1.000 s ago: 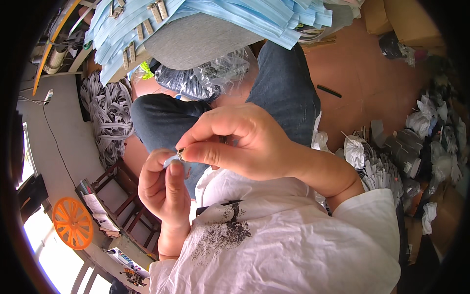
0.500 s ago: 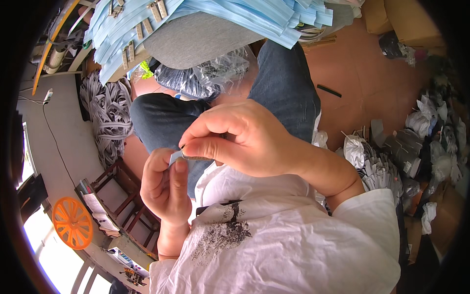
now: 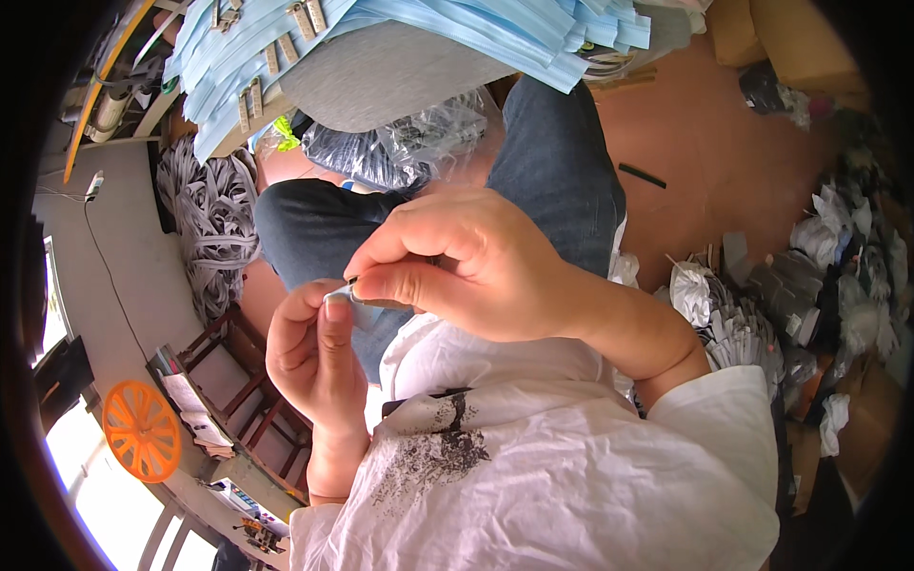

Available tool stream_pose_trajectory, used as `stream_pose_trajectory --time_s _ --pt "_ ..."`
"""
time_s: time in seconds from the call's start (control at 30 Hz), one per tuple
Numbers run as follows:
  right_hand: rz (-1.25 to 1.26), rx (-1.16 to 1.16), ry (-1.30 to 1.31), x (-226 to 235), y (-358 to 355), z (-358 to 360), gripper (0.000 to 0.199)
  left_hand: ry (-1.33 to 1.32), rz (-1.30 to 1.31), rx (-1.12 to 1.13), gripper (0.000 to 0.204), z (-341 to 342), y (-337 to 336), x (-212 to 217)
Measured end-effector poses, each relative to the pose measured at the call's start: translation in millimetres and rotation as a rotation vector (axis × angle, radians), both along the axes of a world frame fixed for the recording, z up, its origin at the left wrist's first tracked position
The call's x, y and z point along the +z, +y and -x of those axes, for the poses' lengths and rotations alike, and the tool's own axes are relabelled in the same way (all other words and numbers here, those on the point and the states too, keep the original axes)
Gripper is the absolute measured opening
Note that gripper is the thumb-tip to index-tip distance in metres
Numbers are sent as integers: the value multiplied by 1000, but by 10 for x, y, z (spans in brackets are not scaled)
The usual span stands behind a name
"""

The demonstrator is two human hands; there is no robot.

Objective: Manual assembly of zipper sliders onto zipper tape lengths in a workshop environment.

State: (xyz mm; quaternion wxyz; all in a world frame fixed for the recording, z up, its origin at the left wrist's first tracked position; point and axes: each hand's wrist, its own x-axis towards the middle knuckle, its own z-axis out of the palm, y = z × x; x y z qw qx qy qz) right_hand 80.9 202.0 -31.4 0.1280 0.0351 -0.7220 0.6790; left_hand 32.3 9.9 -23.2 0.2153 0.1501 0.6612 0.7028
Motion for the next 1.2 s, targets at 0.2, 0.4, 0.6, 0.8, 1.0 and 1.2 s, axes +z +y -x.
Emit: stream_pose_trajectory --time_s 0.2,0.4,0.6,0.8,1.0,1.2 --pt "1 -1 16 2 -78 -16 8 269 50 40 7 28 59 -60" --pt "-99 -63 39 0 -75 -32 17 385 179 51 9 6 62 -14" --pt "-73 -59 70 -33 -77 -10 19 216 66 40 7 -40 27 -56" --pt "-5 18 -126 32 -26 -39 20 85 -67 134 15 -100 53 -117" --pt "-103 -141 169 -104 -107 -7 23 213 -38 59 20 -73 106 -105" --pt "-166 -120 191 -65 -102 -41 24 485 -38 -20 20 126 39 -189"
